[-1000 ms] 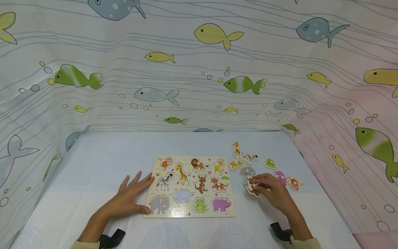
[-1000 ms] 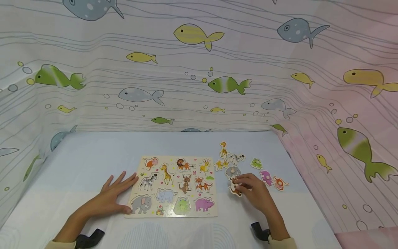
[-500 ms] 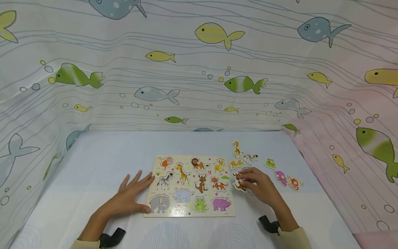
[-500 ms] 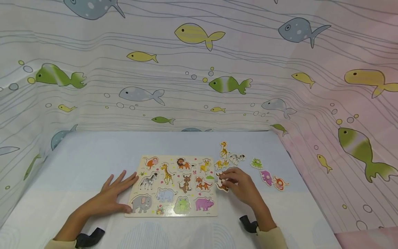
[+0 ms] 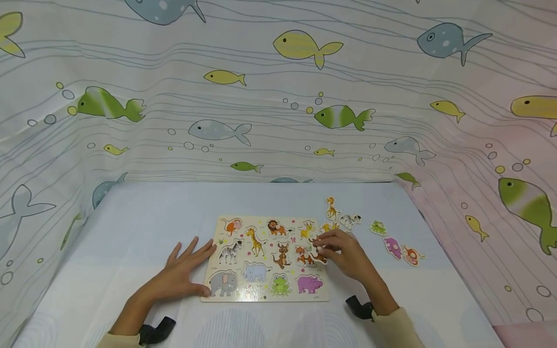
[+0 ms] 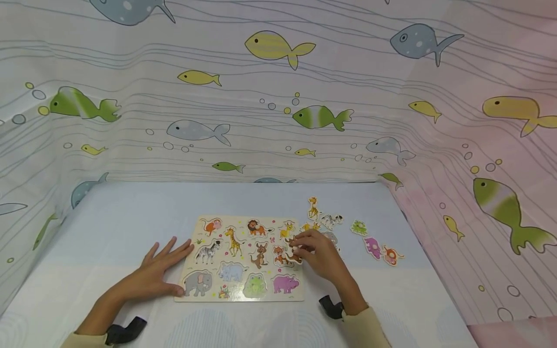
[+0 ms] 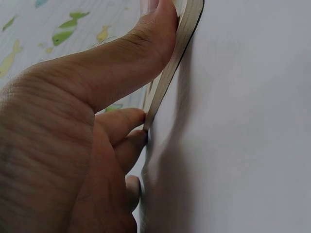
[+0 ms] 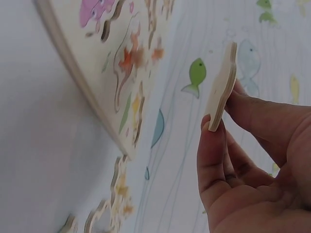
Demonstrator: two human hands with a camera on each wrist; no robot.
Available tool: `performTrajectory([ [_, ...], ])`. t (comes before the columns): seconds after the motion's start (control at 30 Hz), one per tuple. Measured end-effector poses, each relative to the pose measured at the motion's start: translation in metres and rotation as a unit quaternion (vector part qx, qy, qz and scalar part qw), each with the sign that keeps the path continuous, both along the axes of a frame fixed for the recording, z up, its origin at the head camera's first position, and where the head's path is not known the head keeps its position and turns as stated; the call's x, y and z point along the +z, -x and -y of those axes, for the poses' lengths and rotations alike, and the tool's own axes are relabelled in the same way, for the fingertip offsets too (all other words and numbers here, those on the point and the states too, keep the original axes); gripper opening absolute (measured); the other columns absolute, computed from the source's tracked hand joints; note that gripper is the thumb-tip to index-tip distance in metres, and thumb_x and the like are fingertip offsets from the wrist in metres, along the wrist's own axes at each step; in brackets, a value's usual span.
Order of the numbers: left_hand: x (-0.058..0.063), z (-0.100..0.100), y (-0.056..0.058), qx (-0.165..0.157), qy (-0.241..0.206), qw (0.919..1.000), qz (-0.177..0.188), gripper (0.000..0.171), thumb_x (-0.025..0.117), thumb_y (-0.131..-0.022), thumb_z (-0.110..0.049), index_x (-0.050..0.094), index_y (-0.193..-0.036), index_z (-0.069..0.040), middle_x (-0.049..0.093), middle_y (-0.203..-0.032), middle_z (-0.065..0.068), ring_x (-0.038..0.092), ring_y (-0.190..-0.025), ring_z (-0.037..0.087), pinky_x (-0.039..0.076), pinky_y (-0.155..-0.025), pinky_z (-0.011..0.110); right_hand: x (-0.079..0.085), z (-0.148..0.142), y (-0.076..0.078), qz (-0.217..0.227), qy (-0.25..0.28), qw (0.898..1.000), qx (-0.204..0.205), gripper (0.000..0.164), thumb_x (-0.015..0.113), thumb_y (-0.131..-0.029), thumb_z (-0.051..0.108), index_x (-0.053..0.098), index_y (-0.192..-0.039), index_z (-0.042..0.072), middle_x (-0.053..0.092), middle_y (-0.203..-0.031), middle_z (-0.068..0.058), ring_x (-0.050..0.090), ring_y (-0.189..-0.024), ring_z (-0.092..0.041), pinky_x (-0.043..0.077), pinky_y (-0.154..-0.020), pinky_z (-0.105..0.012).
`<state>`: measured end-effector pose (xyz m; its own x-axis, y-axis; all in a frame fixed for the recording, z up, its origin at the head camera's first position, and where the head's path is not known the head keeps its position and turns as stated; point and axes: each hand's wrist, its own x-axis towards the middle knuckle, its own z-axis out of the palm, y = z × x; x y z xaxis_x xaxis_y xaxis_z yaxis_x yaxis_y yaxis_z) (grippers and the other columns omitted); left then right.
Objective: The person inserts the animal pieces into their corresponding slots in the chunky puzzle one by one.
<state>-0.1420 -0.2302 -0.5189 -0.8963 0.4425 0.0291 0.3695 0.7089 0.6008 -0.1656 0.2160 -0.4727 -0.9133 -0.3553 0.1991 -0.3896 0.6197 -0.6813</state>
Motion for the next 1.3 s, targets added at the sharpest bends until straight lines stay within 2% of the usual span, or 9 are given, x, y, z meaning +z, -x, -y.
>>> performTrajectory([
  [0.37, 0.003, -0.001, 0.000, 0.000, 0.000, 1.0000, 0.006, 0.112, 0.083, -0.060, -0.060, 0.042, -0.153, -0.012, 0.035, -0.160, 0.017, 0.011, -0.149, 0.057, -0.004, -0.116, 0.071, 0.000, 0.031, 0.003, -0.002, -0.008, 0.999, 0.032, 0.025, 0.075, -0.087, 0.009, 0.076, -0.112, 0.011, 0.066, -0.113, -0.005, 0.070, -0.089, -0.016, 0.058, -0.075, -0.023],
  [0.53, 0.003, -0.001, 0.000, 0.002, 0.002, 1.0000, 0.007, 0.113, 0.084, -0.059, -0.061, 0.042, -0.153, -0.012, 0.035, -0.160, 0.017, 0.012, -0.149, 0.056, -0.004, -0.116, 0.072, -0.002, 0.040, 0.002, 0.015, -0.009, 0.999, 0.040, 0.022, 0.073, -0.089, 0.011, 0.076, -0.111, 0.011, 0.066, -0.115, -0.005, 0.069, -0.092, -0.017, 0.058, -0.077, -0.022],
  [1.03, -0.003, 0.000, 0.002, 0.006, 0.007, 0.9999, 0.011, 0.114, 0.084, -0.058, -0.061, 0.042, -0.152, -0.012, 0.035, -0.160, 0.017, 0.011, -0.149, 0.056, -0.007, -0.117, 0.070, -0.009, 0.063, 0.005, 0.044, 0.005, 0.998, 0.048, 0.015, 0.072, -0.091, 0.009, 0.077, -0.104, 0.010, 0.065, -0.112, -0.003, 0.065, -0.089, -0.014, 0.056, -0.071, -0.020],
  [1.3, -0.002, 0.000, 0.001, 0.006, 0.006, 0.9999, 0.007, 0.114, 0.084, -0.058, -0.061, 0.043, -0.152, -0.012, 0.036, -0.160, 0.017, 0.012, -0.149, 0.056, -0.006, -0.117, 0.070, -0.013, 0.073, 0.008, 0.067, -0.008, 0.997, 0.036, 0.014, 0.072, -0.091, 0.009, 0.078, -0.104, 0.011, 0.064, -0.109, -0.003, 0.060, -0.079, -0.008, 0.053, -0.064, -0.019],
])
